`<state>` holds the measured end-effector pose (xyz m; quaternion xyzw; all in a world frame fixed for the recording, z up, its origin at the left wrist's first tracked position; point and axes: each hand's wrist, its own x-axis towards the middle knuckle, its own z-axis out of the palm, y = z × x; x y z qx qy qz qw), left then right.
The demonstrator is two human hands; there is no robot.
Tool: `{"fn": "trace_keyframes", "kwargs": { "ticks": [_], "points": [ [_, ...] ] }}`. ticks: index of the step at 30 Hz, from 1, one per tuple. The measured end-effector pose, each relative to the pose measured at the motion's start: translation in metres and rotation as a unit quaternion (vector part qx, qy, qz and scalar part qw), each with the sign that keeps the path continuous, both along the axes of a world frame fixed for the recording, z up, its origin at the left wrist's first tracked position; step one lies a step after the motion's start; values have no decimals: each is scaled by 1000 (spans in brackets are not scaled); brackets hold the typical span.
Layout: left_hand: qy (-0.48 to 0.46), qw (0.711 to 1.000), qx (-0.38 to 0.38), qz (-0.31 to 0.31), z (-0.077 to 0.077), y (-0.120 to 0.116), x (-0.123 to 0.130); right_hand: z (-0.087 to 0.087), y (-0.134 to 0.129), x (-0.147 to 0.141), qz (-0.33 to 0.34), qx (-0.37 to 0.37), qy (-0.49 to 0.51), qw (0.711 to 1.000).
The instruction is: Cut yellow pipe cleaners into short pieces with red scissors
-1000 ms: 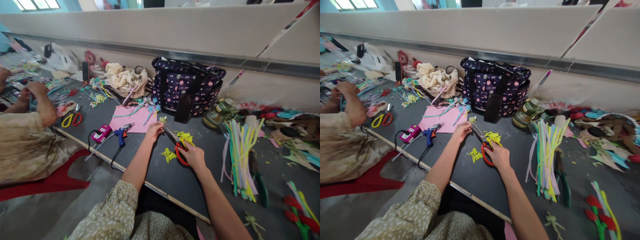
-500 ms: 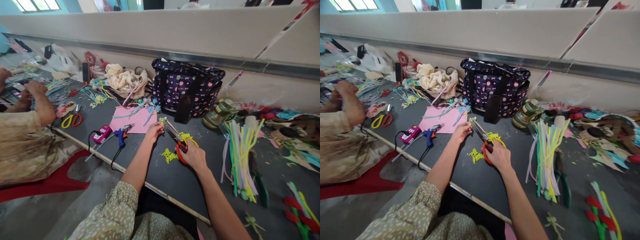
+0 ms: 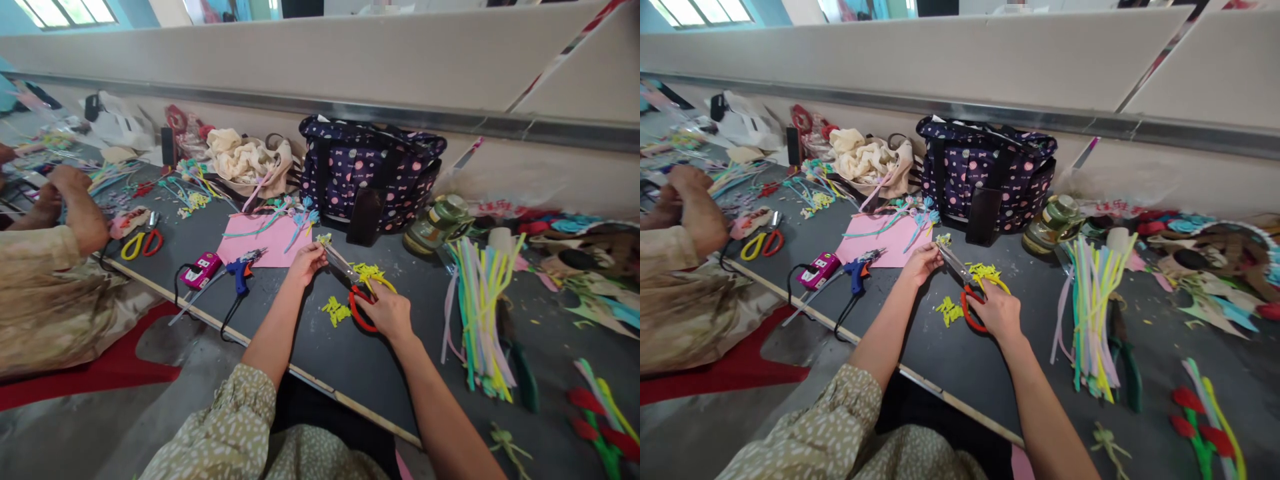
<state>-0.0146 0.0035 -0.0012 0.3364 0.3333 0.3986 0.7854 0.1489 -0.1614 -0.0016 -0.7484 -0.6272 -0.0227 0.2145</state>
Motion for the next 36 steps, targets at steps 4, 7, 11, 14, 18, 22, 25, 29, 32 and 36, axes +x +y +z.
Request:
{"fn": "trace_keyframes", "kwargs": {
  "ticks": [4,7,11,14,18,22,25,29,32,36],
  "points": [
    [6,1000,-5,-1,0,-1,0,-2,0,1,0,10,-3,1000],
    [7,1000,-10,2,0,-1,1,-6,1,3,2,7,-5,1000],
    [13,1000,-12,3,2,-1,1,-10,1,5,8,14,-7,1000],
    [17,1000,-12,5,3,-2,2,-12,1,5,6,9,-9,1000],
    [19,1000,-13,2,3,-1,1,-14,1,5,-4,-12,-8,1000],
    [17,1000,-11,-1,0,1,1,-12,1,3,-3,-24,-6,1000],
    [17,1000,-14,0,0,0,1,-6,2,0,-8,-35,-14,999],
    [13,999,-34,5,3,0,1,2,3,-6,-24,-59,-18,998],
    [10,999,-45,13,4,0,1,5,3,-7,-38,-68,-2,997],
    [4,999,-43,14,2,1,1,1,3,-3,-36,-64,-9,997]
  ]
}}
